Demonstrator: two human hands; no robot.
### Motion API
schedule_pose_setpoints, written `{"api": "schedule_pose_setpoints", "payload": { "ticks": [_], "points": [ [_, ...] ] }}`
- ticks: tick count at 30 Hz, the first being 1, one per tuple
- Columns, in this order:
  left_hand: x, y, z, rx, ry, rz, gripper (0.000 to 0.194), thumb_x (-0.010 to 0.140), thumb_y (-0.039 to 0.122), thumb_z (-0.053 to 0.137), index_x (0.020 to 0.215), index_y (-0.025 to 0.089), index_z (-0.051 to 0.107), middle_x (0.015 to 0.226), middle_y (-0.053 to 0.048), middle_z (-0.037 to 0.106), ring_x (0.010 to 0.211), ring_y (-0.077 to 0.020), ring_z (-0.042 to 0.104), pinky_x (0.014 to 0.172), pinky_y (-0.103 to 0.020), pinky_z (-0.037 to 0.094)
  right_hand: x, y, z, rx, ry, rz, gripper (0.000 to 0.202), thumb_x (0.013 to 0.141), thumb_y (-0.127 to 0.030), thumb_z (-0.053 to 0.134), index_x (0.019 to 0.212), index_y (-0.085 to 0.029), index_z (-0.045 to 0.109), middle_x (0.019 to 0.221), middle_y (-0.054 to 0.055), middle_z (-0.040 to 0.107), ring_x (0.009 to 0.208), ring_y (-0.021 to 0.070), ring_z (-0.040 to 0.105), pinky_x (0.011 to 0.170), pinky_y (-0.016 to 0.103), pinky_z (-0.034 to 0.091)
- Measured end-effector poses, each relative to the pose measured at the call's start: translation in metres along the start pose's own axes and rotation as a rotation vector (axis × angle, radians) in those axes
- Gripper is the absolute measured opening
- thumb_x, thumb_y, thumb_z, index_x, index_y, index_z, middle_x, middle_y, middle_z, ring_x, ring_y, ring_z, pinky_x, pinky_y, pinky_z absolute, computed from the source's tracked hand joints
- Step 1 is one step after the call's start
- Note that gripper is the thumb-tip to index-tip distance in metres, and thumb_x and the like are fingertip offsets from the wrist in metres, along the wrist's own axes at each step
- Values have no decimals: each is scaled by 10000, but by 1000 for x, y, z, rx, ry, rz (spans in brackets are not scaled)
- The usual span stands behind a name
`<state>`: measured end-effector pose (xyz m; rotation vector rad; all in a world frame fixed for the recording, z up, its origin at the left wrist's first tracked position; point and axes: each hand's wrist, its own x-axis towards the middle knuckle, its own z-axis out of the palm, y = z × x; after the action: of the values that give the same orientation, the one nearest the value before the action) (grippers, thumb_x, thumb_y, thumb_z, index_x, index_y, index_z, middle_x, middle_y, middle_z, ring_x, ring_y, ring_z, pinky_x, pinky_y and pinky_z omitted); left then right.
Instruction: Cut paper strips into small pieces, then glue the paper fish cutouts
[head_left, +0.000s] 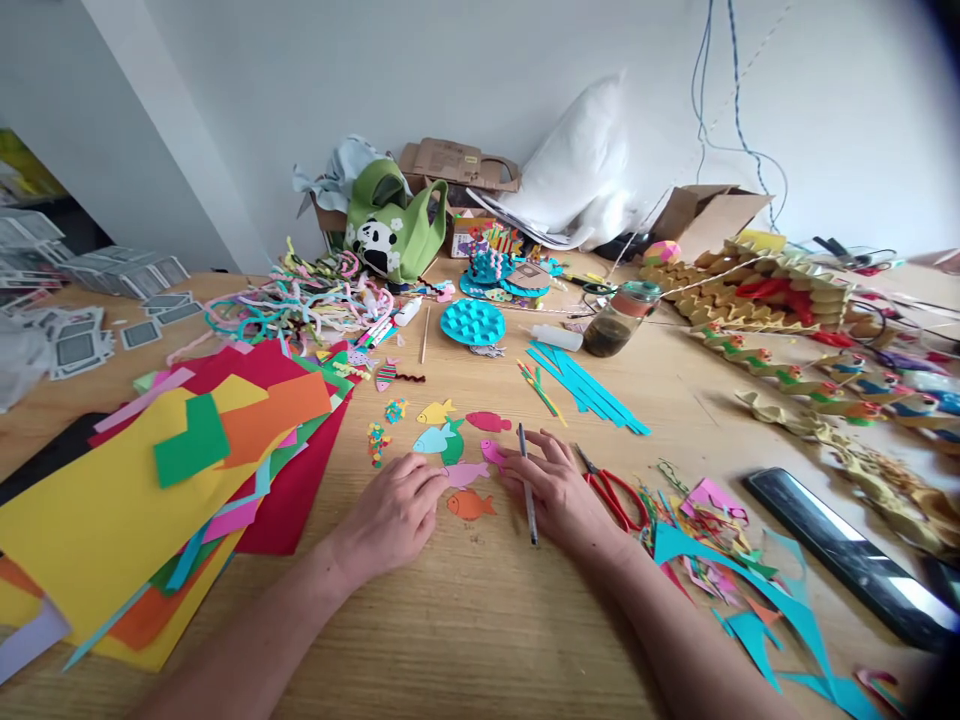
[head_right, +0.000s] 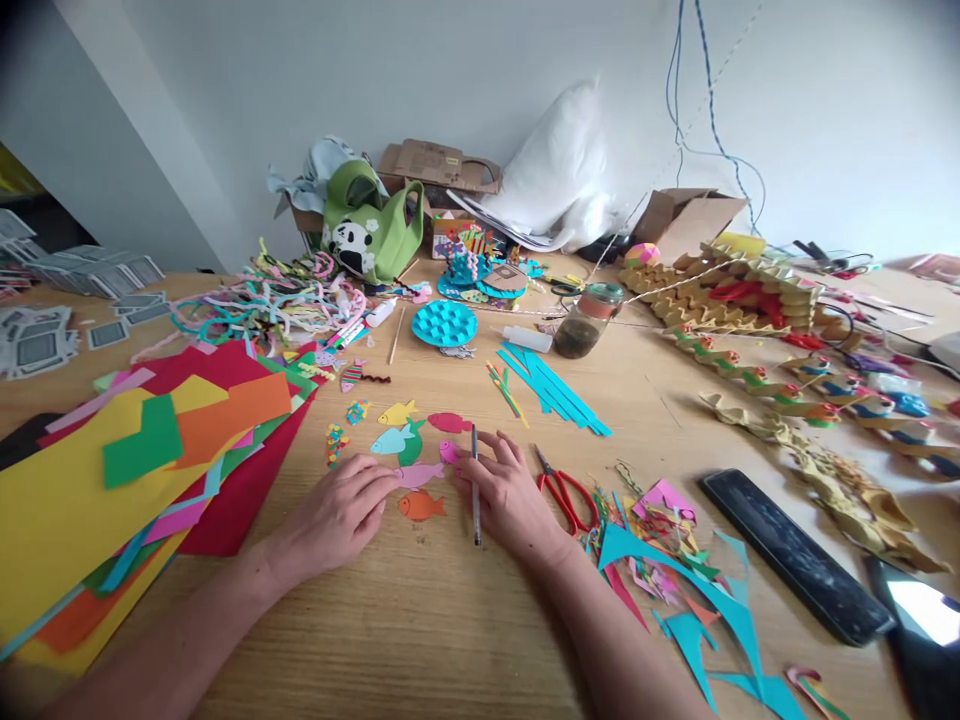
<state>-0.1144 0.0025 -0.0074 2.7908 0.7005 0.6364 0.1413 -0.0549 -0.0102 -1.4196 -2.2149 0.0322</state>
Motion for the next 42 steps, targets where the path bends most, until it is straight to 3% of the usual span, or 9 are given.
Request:
{"api": "schedule_pose_setpoints", "payload": {
  "ticks": [4,9,16,20,25,31,36,42],
  "points": [
    [0,-1,-1,-6,11,-9,372,804,34,469,1130,177,575,1062,-77,651,1021,-229,548,906,-428,496,-1,1,0,7,-16,-11,339,916,-169,541,1237,-269,586,1030,81,719,1273,320,443,1029,620,340],
    [0,-5,-4,52,70,-89,397,787,3,458,1124,170,583,1057,-79,645,999,-229,540,896,-425,492,-1,-4,-4,45,63,-5,365,930,-166,515,1281,-259,557,1066,93,703,1262,312,463,1014,591,385],
    [-2,-10,0,114,38,-158,468,811,54,481,1266,159,512,1171,-92,624,1078,-250,506,951,-447,461,3,-22,0,113,-114,-116,258,920,-216,546,1170,-203,607,1074,106,697,1266,314,444,1038,590,361],
    [-3,-11,2,104,22,-177,474,809,55,482,1270,162,507,1151,-95,627,1093,-252,505,943,-445,464,2,-21,-2,146,-76,-42,290,926,-204,530,1209,-230,586,1100,98,682,1242,300,468,998,538,421],
    [-5,-14,4,108,28,-185,476,804,47,474,1259,177,521,1149,-82,624,1087,-252,501,949,-450,463,4,-3,-18,44,-13,75,293,966,-196,456,1240,-228,556,1091,102,670,1200,287,481,895,459,477],
    [-8,-19,12,142,31,-176,470,803,45,453,1254,150,537,1173,-79,624,1099,-253,489,968,-452,464,51,35,-36,-321,-194,26,234,963,-262,485,1139,-198,625,979,112,631,974,263,535,853,419,432],
    [-10,-21,15,162,43,-174,505,784,37,458,1271,156,521,1184,-68,622,1105,-241,503,974,-421,473,98,67,-27,-540,-359,-101,199,920,-138,500,1052,-159,647,975,125,610,999,262,504,953,438,324],
    [-13,-25,17,215,96,-153,549,742,11,450,1258,181,521,1171,-50,635,1104,-228,528,962,-392,489,113,79,-13,-532,-480,-177,302,885,-89,463,1129,-156,629,972,124,632,996,261,515,980,439,295]
  ]
}}
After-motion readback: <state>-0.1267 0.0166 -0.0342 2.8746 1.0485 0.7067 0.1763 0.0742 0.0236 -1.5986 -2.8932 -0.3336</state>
